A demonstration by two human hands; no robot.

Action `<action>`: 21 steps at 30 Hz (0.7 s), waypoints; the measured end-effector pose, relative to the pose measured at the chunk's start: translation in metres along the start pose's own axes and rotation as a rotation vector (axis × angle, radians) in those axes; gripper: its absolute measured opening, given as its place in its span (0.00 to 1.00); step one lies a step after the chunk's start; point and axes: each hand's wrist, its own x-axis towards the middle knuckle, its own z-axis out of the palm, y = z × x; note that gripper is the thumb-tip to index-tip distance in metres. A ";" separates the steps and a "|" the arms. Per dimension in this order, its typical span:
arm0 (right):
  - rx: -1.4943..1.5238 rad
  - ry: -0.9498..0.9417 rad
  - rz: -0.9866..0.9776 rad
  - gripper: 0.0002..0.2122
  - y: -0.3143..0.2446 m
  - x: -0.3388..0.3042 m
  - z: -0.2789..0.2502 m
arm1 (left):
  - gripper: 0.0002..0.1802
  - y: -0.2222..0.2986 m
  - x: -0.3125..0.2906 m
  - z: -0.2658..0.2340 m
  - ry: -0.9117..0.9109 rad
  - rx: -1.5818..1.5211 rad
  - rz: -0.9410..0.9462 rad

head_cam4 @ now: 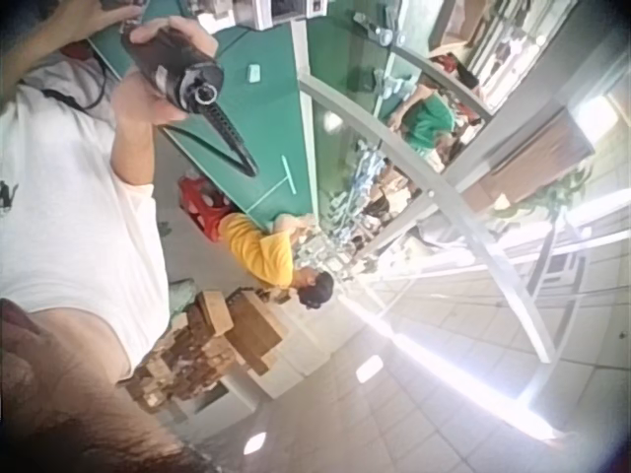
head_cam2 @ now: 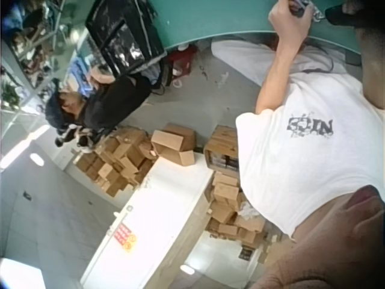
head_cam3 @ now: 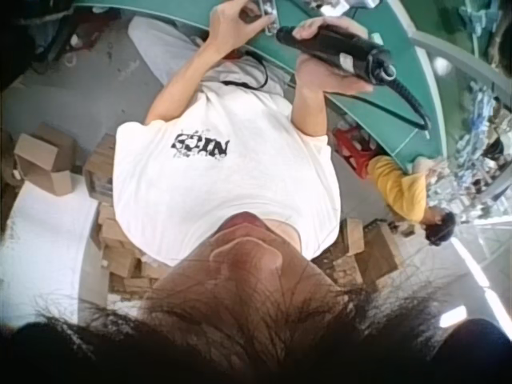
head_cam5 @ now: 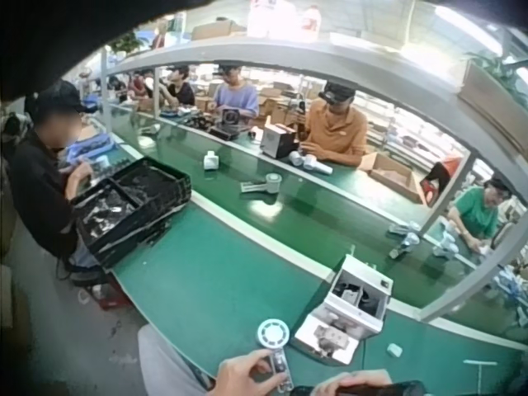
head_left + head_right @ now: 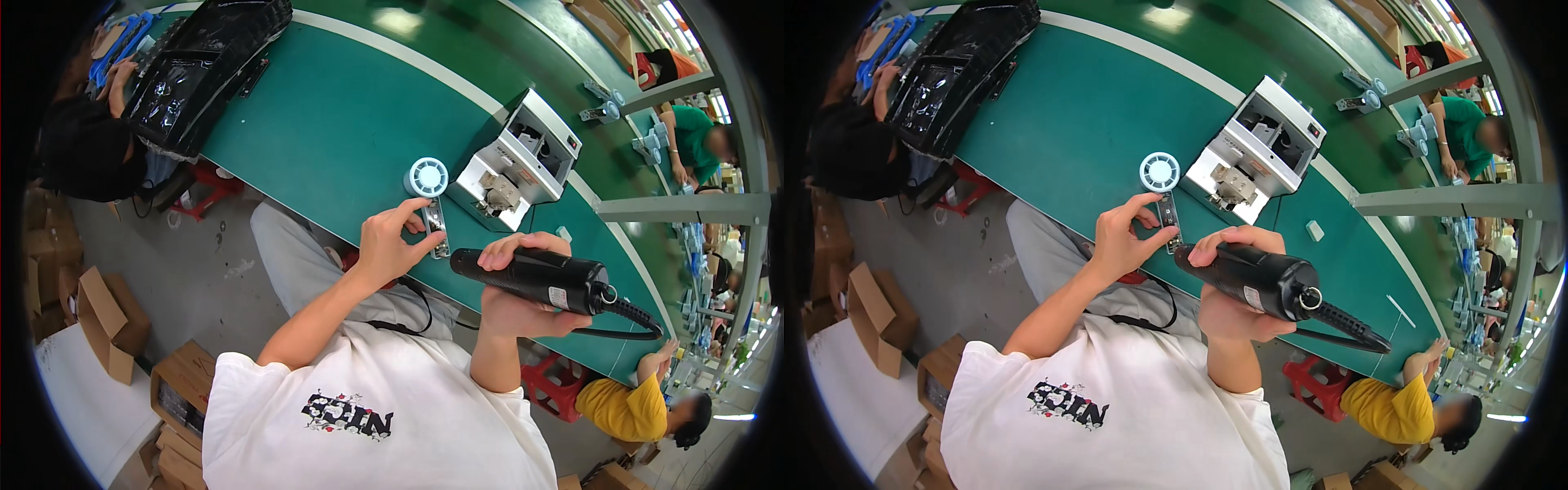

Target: Assembling small handheld fans on an electronics production line using an electric screwdriver.

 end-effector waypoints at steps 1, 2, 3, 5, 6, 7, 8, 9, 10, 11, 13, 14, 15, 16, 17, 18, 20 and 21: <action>0.000 -0.001 0.001 0.50 0.001 -0.001 0.000 | 0.27 -0.001 0.000 0.000 0.000 -0.008 0.006; 0.004 -0.007 0.001 0.50 0.002 -0.001 0.000 | 0.27 -0.001 0.000 0.000 0.001 -0.008 0.005; 0.009 -0.013 0.000 0.50 0.002 -0.001 0.000 | 0.27 0.000 0.000 0.000 -0.001 -0.003 0.003; -0.050 -0.003 0.004 0.49 0.001 -0.001 0.004 | 0.27 -0.001 -0.001 0.001 -0.004 0.000 -0.002; -0.108 0.008 0.005 0.49 0.001 -0.001 0.006 | 0.27 -0.001 -0.001 0.001 0.000 -0.003 -0.001; -0.108 0.008 0.007 0.49 0.000 -0.001 0.007 | 0.27 -0.002 -0.001 0.001 0.005 -0.005 0.001; -0.117 0.000 -0.001 0.48 0.000 -0.001 0.008 | 0.27 -0.002 0.000 0.001 0.004 -0.005 -0.002; -0.126 -0.007 -0.008 0.48 0.000 -0.002 0.008 | 0.27 -0.001 0.000 0.001 0.009 -0.007 0.005; -0.126 -0.007 -0.007 0.48 0.000 -0.001 0.008 | 0.27 -0.001 0.000 0.001 0.013 -0.010 0.011; -0.122 -0.008 -0.007 0.48 0.000 -0.001 0.007 | 0.27 -0.001 0.000 0.001 0.013 -0.010 0.010; -0.118 -0.011 -0.006 0.48 -0.001 -0.001 0.007 | 0.27 -0.001 0.001 0.001 0.015 -0.014 0.015; -0.097 -0.008 0.005 0.48 -0.002 -0.001 0.007 | 0.27 -0.001 0.001 0.001 0.016 -0.015 0.013; -0.076 -0.005 0.017 0.48 -0.002 -0.001 0.007 | 0.27 -0.002 0.001 0.001 0.012 -0.012 0.010; -0.078 -0.006 0.018 0.48 -0.002 -0.001 0.007 | 0.27 -0.002 0.000 0.001 0.008 -0.009 0.006; -0.092 -0.013 0.008 0.48 -0.002 0.000 0.007 | 0.27 -0.002 0.000 0.001 0.008 -0.010 0.004; -0.106 -0.020 -0.001 0.48 -0.001 0.000 0.007 | 0.27 -0.002 0.000 0.001 0.006 -0.005 0.004; -0.100 -0.034 -0.002 0.48 0.000 -0.001 0.006 | 0.27 -0.002 0.000 0.001 0.004 -0.001 0.001; -0.094 -0.047 -0.004 0.48 0.000 -0.001 0.006 | 0.27 -0.003 0.001 0.001 0.005 -0.005 0.002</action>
